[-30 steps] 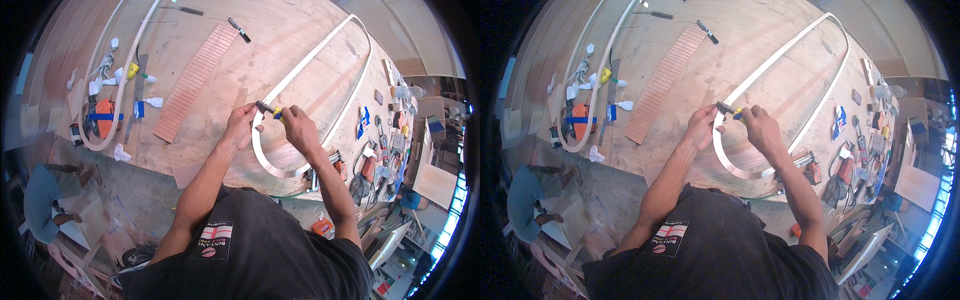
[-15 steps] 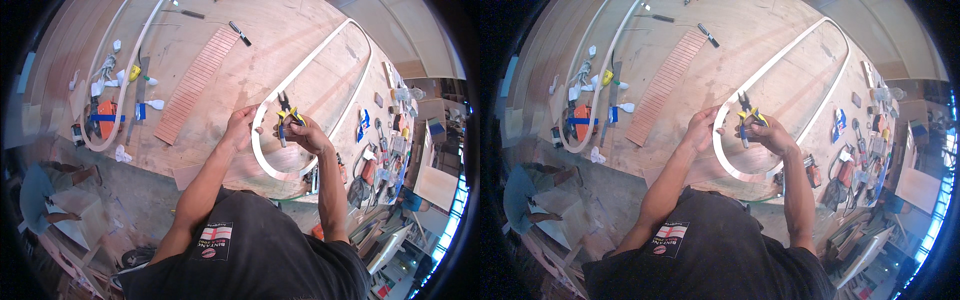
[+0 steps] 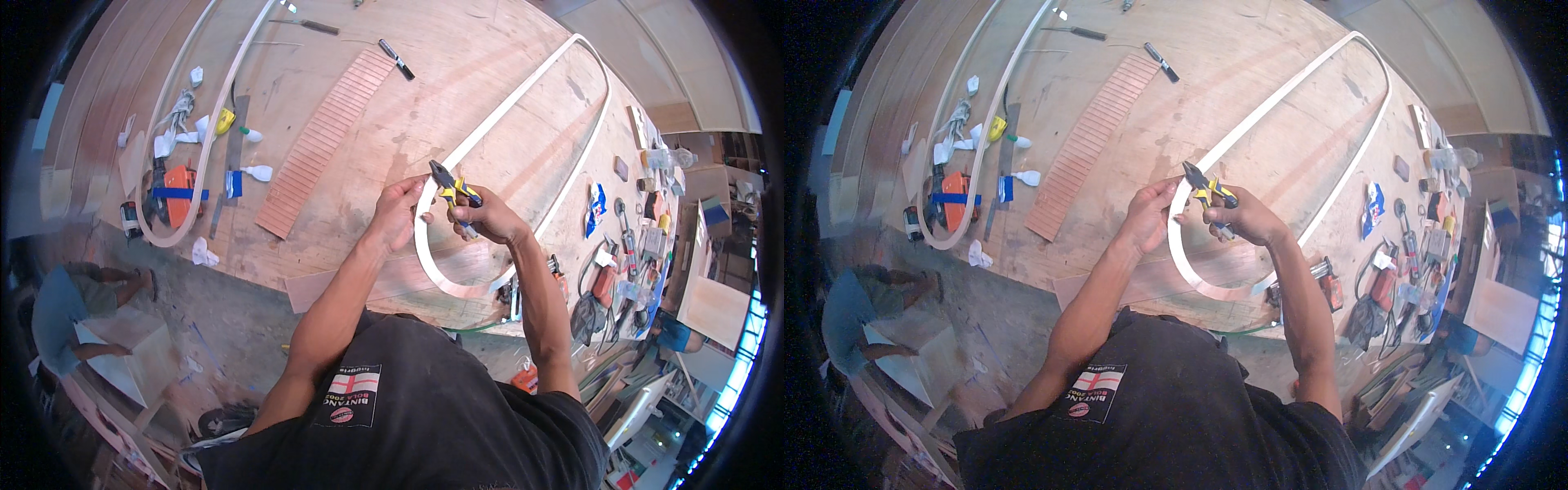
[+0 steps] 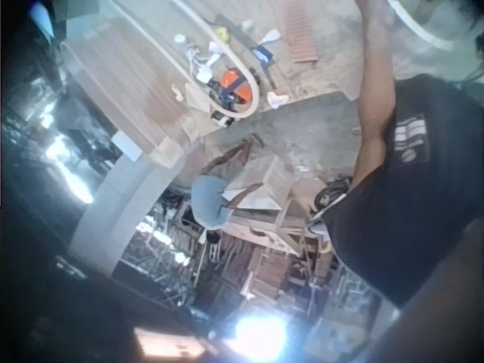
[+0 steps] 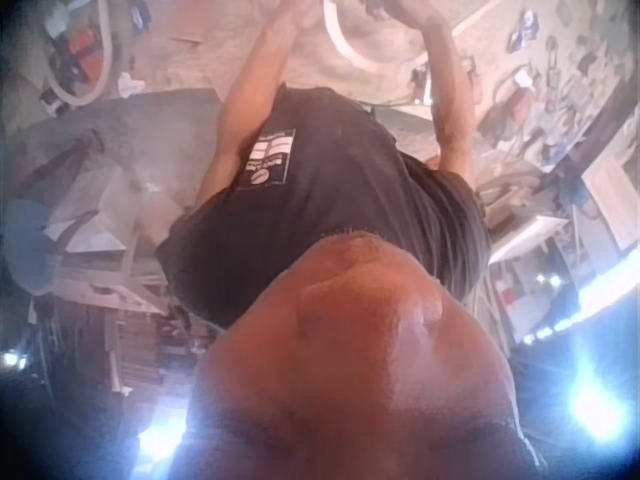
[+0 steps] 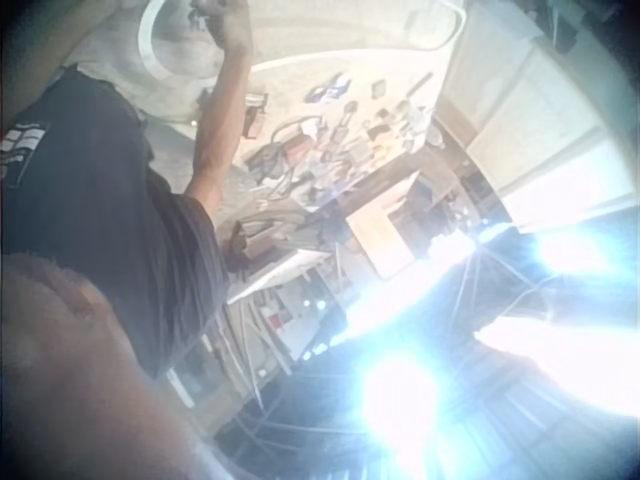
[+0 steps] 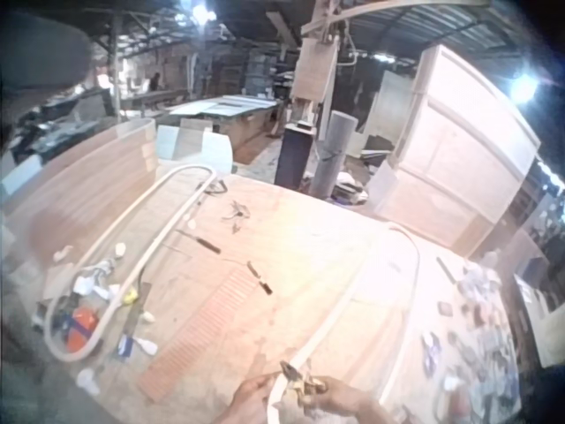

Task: The person assembles a U-shaped wooden frame on a workbench using a pneumatic nail gun, sandpaper, and pliers. They repeatedly position the frame, drive nails, and sand the edges to smooth the surface.

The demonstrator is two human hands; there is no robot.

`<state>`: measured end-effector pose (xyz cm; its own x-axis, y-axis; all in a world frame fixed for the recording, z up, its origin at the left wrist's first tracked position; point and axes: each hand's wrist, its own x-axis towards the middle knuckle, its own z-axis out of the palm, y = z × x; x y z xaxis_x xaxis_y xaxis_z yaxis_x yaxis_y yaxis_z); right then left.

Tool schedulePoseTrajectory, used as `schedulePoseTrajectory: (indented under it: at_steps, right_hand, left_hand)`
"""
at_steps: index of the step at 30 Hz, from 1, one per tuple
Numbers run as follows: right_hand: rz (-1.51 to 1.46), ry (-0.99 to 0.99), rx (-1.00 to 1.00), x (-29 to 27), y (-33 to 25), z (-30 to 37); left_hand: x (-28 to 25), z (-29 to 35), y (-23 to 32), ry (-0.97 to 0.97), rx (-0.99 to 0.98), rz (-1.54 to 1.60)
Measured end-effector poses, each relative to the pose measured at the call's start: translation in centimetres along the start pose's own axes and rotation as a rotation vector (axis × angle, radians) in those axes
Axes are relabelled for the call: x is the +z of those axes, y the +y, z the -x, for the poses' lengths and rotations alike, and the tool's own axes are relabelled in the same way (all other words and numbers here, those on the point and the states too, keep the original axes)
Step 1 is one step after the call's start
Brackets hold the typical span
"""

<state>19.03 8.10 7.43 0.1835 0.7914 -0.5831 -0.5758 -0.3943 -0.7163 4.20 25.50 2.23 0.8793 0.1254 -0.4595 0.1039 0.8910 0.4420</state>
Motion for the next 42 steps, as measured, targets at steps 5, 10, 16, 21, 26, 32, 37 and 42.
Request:
schedulePoseTrajectory:
  at_steps: [5, 10, 16, 21, 26, 32, 37, 42]
  right_hand:
    - [0.279, 0.129, -0.025, 2.0, -1.7, 0.4]
    - [0.381, 0.170, -0.070, 2.4, -1.7, 0.6]
    - [1.424, 0.437, -0.379, 2.8, -0.4, -0.1]
    - [1.264, 0.688, -0.480, 4.0, 1.8, 1.2]
    - [0.331, 0.956, -0.581, -1.9, 4.7, 4.3]
    - [0.390, 1.423, -0.269, -14.9, 8.2, 13.0]
    - [0.813, 1.545, 0.157, -23.7, 14.7, 15.4]
    - [0.931, 1.704, 0.071, -24.3, 17.8, 15.8]
  left_hand:
    - [0.1, 0.1, 0.1, 0.026, 0.008, 0.047]
    - [0.6, 0.5, 0.3, 0.070, 0.001, 0.023]
    - [-0.3, 0.1, 0.0, 0.058, 0.001, 0.053]
    - [0.1, -0.4, 0.7, 0.055, 0.010, 0.047]
    - [-1.0, -2.4, 0.2, 0.252, 0.084, -0.384]
    - [0.0, -5.2, 1.0, 0.452, 0.319, -0.889]
    - [0.9, -5.7, 2.3, 0.477, 0.478, -1.069]
    - [1.9, -6.0, 4.1, 0.436, 0.557, -1.074]
